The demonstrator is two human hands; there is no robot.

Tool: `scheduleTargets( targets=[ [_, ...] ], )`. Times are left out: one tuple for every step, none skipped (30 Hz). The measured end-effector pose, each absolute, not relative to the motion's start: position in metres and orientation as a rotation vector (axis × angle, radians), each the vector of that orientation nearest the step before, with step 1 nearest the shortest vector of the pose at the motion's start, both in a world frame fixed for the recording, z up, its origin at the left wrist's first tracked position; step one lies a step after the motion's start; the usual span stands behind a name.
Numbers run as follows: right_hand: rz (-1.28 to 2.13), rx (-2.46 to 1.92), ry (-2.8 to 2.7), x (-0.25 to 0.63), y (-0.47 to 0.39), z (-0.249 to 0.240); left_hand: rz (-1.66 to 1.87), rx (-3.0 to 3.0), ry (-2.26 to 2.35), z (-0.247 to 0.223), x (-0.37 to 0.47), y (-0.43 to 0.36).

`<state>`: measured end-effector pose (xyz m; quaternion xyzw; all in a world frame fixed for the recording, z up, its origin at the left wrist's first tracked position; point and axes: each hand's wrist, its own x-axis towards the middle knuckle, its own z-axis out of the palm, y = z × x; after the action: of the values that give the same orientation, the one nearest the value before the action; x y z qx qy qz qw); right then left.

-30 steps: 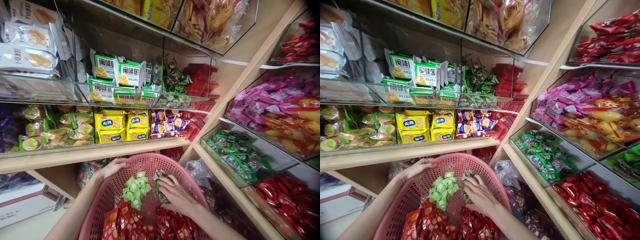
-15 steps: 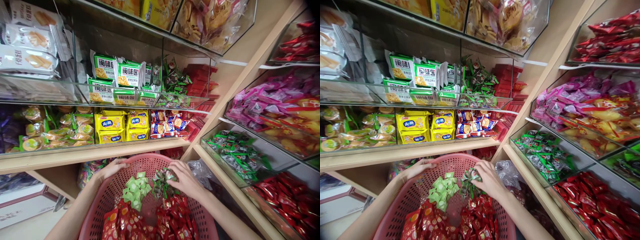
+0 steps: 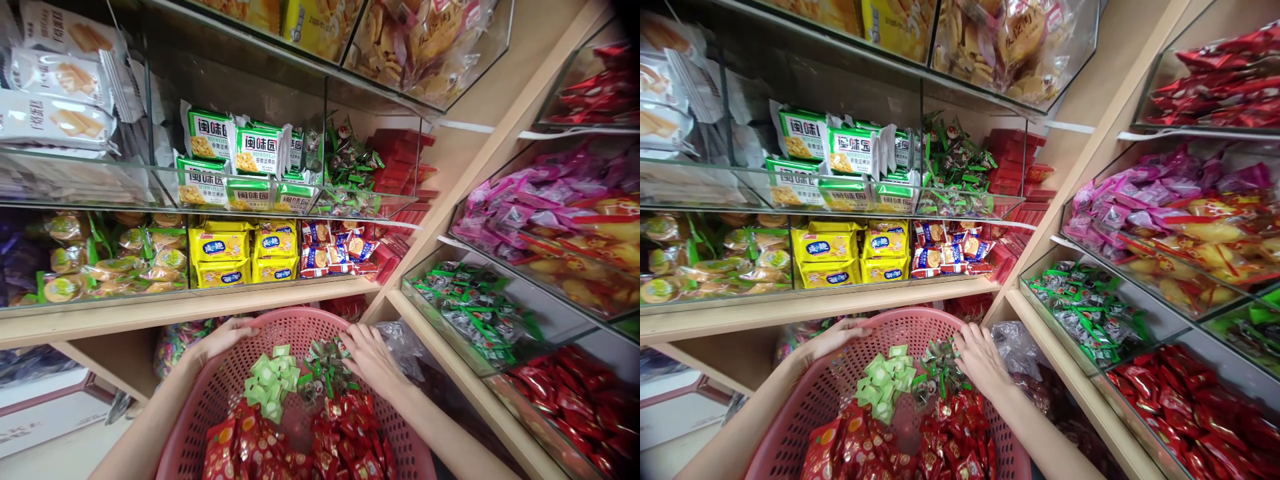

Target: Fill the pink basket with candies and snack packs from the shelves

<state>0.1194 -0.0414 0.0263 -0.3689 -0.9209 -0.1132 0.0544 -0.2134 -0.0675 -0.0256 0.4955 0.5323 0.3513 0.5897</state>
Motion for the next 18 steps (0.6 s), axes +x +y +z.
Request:
scheduleTargets(
  targets=[
    [-0.339,-1.120,-2.803,0.121,-0.042,0.027,0.813,1.155,1.242,-0.026,-0.214,-0.067],
    [-0.331,-1.122,-2.806,0.122,-0.043,0.028,0.812,1.157,1.242,-0.026,-0.214,-0.067],
    [-0.319,-1.125,-2.807,0.123,-0.045,0.029,0.811,1.162,1.240,-0.027,-0.214,-0.067],
    [-0.300,-1.125,-2.807,0.124,-0.047,0.032,0.811,1.167,1.239,-0.026,-0.214,-0.067],
    [-0.271,-1.116,-2.810,0.123,-0.049,0.034,0.812,1.172,1.240,-0.026,-0.213,-0.067],
    [-0.238,-1.094,-2.819,0.123,-0.052,0.036,0.814,1.175,1.242,-0.025,-0.213,-0.067],
    [-0.198,-1.060,-2.836,0.121,-0.055,0.037,0.817,1.170,1.243,-0.025,-0.212,-0.067],
    [-0.159,-1.021,-2.861,0.119,-0.057,0.038,0.821,1.162,1.246,-0.024,-0.212,-0.067],
    [-0.125,-0.986,-2.888,0.117,-0.060,0.036,0.821,1.156,1.248,-0.024,-0.211,-0.068],
    [-0.101,-0.961,-2.916,0.115,-0.062,0.034,0.825,1.151,1.251,-0.024,-0.211,-0.068],
    [-0.087,-0.951,-2.940,0.112,-0.064,0.031,0.827,1.150,1.250,-0.024,-0.211,-0.068],
    [-0.077,-0.947,-2.961,0.109,-0.065,0.027,0.828,1.152,1.249,-0.024,-0.211,-0.068],
    [-0.067,-0.944,-2.979,0.107,-0.065,0.022,0.830,1.154,1.247,-0.024,-0.211,-0.068],
    [-0.056,-0.937,-2.995,0.104,-0.065,0.017,0.830,1.155,1.246,-0.024,-0.211,-0.068],
    [-0.044,-0.929,-3.009,0.102,-0.065,0.012,0.829,1.153,1.246,-0.024,-0.212,-0.068],
    [-0.034,-0.928,-3.020,0.100,-0.065,0.007,0.829,1.151,1.247,-0.024,-0.212,-0.068],
    [-0.031,-0.936,-3.027,0.099,-0.065,0.002,0.829,1.152,1.250,-0.023,-0.212,-0.068],
    [-0.033,-0.959,-3.032,0.098,-0.065,-0.002,0.830,1.158,1.254,-0.022,-0.212,-0.069]
  ],
)
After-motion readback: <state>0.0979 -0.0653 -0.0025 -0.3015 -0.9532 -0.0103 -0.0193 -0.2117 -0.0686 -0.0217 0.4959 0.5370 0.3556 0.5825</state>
